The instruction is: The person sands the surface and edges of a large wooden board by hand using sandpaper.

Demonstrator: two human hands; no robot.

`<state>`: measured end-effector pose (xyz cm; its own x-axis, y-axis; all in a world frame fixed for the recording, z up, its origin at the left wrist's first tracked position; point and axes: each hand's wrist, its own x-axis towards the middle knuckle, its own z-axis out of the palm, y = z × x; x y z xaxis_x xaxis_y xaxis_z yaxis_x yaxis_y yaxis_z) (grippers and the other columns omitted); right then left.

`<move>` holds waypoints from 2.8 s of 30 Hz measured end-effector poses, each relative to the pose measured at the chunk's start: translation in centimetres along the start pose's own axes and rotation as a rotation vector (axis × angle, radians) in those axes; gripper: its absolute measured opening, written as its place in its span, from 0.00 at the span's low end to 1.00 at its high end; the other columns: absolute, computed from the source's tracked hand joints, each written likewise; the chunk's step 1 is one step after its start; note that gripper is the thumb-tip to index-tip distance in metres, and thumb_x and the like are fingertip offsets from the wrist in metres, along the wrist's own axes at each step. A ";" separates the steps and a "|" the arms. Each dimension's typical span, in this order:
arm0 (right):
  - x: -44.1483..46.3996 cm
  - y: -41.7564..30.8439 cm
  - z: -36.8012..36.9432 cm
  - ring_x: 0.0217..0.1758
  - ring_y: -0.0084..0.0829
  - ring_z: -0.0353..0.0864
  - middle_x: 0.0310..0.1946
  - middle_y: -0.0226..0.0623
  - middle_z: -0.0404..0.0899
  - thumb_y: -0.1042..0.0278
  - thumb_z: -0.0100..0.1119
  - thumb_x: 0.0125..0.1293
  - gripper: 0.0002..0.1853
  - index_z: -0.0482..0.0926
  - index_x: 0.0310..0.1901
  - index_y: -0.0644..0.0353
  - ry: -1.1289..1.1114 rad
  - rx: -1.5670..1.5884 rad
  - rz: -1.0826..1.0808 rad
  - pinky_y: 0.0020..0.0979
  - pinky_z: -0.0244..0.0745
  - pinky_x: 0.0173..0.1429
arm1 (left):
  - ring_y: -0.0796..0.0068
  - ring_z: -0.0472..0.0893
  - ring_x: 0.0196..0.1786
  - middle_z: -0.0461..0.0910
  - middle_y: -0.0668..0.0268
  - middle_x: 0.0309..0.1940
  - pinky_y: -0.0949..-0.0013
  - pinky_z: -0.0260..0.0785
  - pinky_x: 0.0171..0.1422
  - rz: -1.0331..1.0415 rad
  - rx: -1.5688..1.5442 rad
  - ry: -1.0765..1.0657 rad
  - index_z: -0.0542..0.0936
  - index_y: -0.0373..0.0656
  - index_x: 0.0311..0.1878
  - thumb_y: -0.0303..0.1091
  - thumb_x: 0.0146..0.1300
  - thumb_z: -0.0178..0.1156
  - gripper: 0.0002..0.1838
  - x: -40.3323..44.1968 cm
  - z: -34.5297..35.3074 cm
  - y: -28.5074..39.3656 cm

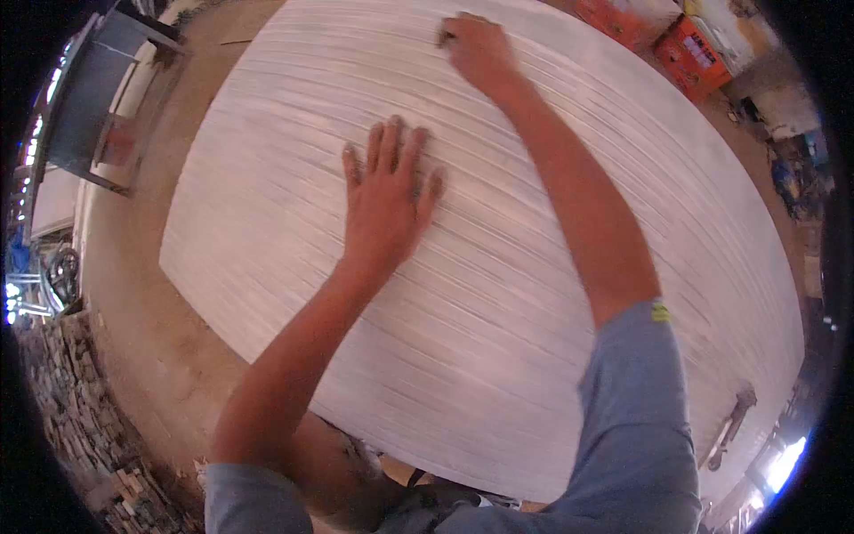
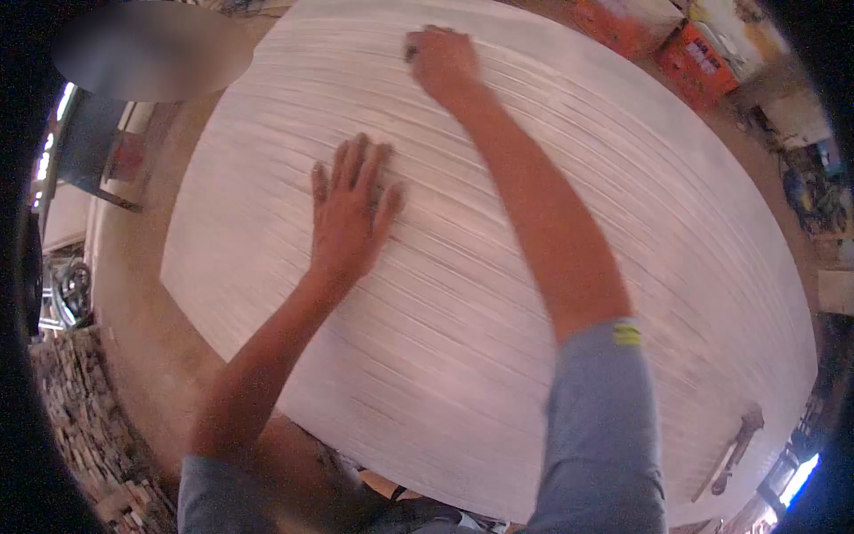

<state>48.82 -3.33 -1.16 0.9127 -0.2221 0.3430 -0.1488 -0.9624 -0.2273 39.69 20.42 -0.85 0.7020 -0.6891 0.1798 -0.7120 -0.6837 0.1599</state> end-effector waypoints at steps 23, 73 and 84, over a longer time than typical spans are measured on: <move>-46.5 38.2 -25.6 0.61 0.51 0.73 0.54 0.51 0.77 0.75 0.59 0.60 0.14 0.80 0.49 0.61 0.171 -0.391 0.423 0.44 0.67 0.67 | 0.61 0.50 0.79 0.55 0.61 0.76 0.48 0.36 0.81 -0.004 0.030 -0.002 0.61 0.50 0.74 0.47 0.75 0.44 0.28 -0.1 0.0 1.0; 4.5 -1.0 2.5 0.49 0.41 0.82 0.41 0.42 0.83 0.70 0.58 0.60 0.09 0.84 0.41 0.54 0.000 -0.079 0.033 0.42 0.76 0.54 | 0.56 0.50 0.79 0.53 0.55 0.76 0.43 0.34 0.80 0.025 0.006 -0.021 0.60 0.46 0.74 0.48 0.73 0.46 0.30 -0.1 0.7 1.6; -17.6 17.9 -10.5 0.54 0.47 0.77 0.43 0.46 0.80 0.71 0.56 0.58 0.11 0.82 0.41 0.61 0.042 0.200 0.048 0.43 0.69 0.63 | 0.60 0.52 0.78 0.56 0.59 0.75 0.44 0.39 0.80 0.042 0.051 -0.010 0.62 0.46 0.73 0.44 0.73 0.49 0.29 0.0 1.7 0.1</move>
<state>26.08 -18.29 -1.75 0.8891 -0.2777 0.3638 -0.1096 -0.9010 -0.4198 39.65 19.95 -2.51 0.6719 -0.7194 0.1759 -0.7394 -0.6654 0.1028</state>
